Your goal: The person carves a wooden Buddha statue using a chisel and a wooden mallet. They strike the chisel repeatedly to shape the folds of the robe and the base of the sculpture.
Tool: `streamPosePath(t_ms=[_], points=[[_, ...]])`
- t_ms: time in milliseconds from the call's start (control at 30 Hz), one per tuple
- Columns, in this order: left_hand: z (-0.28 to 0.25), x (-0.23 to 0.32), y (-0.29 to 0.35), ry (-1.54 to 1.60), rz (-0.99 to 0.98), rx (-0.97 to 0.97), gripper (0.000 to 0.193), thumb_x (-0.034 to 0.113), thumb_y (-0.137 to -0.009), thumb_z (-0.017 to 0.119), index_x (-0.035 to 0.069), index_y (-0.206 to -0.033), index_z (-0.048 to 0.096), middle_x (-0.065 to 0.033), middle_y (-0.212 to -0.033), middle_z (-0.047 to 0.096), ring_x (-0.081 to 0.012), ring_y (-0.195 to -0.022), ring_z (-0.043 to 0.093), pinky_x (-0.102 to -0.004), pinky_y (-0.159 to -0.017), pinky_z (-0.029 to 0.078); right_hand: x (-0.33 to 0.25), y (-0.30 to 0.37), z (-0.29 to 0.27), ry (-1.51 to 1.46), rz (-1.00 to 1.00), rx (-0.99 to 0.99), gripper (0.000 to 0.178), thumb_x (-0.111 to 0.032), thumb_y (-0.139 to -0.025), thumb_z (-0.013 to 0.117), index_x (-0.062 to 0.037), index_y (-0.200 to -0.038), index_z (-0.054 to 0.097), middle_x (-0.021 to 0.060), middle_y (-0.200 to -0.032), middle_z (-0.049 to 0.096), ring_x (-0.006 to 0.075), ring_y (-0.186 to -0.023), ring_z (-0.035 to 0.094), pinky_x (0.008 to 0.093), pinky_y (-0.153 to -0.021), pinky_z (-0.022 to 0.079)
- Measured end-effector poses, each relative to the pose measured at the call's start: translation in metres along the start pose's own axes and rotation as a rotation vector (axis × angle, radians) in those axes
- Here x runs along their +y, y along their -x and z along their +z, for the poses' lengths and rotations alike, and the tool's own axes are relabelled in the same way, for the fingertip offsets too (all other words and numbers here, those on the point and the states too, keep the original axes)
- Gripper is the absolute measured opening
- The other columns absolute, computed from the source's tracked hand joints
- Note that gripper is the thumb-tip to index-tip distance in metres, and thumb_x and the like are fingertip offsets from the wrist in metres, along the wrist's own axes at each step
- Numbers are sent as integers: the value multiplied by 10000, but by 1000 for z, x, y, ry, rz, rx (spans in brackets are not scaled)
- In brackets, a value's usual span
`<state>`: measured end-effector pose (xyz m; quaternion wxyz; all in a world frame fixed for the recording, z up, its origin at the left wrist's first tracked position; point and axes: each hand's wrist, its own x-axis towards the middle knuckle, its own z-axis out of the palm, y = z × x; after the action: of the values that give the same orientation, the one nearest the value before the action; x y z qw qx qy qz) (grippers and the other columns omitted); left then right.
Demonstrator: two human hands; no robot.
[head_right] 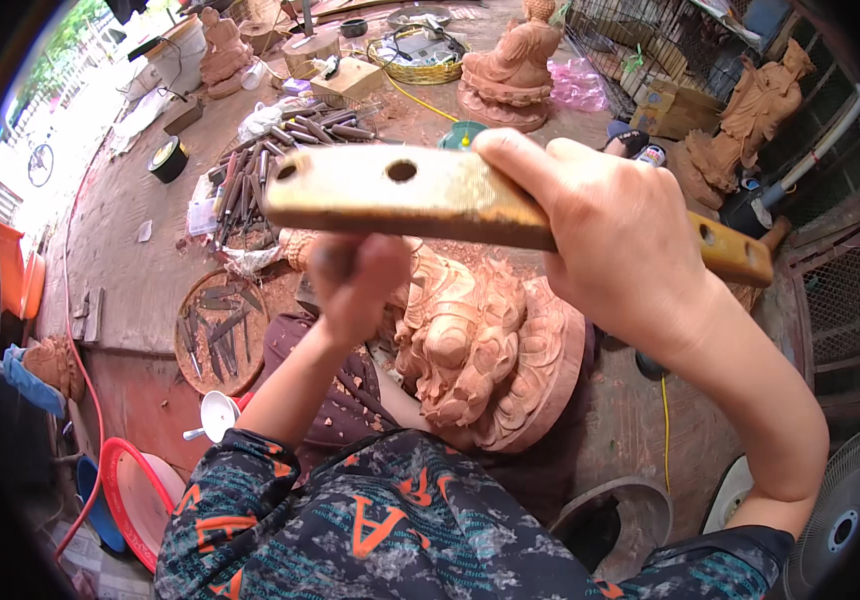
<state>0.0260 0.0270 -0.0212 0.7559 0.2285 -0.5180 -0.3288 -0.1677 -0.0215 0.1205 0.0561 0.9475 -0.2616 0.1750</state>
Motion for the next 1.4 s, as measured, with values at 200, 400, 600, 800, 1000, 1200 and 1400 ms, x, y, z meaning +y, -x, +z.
streamPosePath(t_ms=[200, 400, 600, 800, 1000, 1200, 1400], points=[[-21, 2, -8, 118, 7, 64, 224, 168, -942, 539, 9, -792, 491, 15, -565, 443, -25, -441, 347, -192, -399, 285, -9, -7, -4, -465, 212, -28, 394, 47, -793, 591, -31, -1173, 525, 56, -829, 605, 97, -802, 574, 252, -728, 453], [-12, 1, -8, -15, -64, 113, 264, 194, -956, 486, 70, -734, 415, 37, -523, 333, -42, -402, 257, -206, -363, 203, -13, -15, -8, -619, 198, 140, 420, 13, -803, 653, -7, -1201, 519, -48, -828, 528, 21, -765, 472, 193, -679, 402], [-13, 1, -14, 7, -93, 227, 260, 175, -955, 493, 52, -730, 446, 35, -519, 337, -47, -397, 271, -215, -362, 208, -9, -22, -10, -567, 204, 197, 433, -7, -800, 675, -17, -1206, 526, -23, -835, 571, 47, -764, 523, 216, -691, 449], [-11, -14, -11, 38, 0, 277, 196, 122, -943, 507, 43, -764, 507, 31, -498, 352, -59, -387, 303, -223, -355, 214, -14, -23, -5, 203, -64, 33, 553, 23, -722, 629, -178, -1228, 529, 160, -955, 632, 341, -851, 640, 364, -719, 530], [-2, -9, -16, -170, -47, 166, 198, 90, -935, 526, 51, -740, 516, 26, -514, 406, -49, -407, 344, -214, -372, 254, -15, -14, 4, -391, 44, 310, 582, 6, -692, 643, -178, -1231, 528, 95, -891, 620, 336, -819, 617, 390, -707, 515], [1, -12, -16, -320, -173, 130, 61, 23, -839, 586, -21, -807, 613, -23, -667, 610, -76, -642, 567, -246, -583, 450, -12, 5, 0, -148, 66, 287, 467, 66, -726, 571, -109, -1156, 521, 178, -898, 643, 362, -828, 654, 420, -649, 517], [10, -22, -7, -706, 272, 48, 161, -61, -780, 515, -30, -905, 612, -118, -846, 646, -130, -777, 597, -281, -680, 484, -11, 26, 16, 95, 47, 137, 500, 49, -694, 578, -149, -1150, 529, 118, -924, 608, 334, -770, 624, 425, -640, 499]])
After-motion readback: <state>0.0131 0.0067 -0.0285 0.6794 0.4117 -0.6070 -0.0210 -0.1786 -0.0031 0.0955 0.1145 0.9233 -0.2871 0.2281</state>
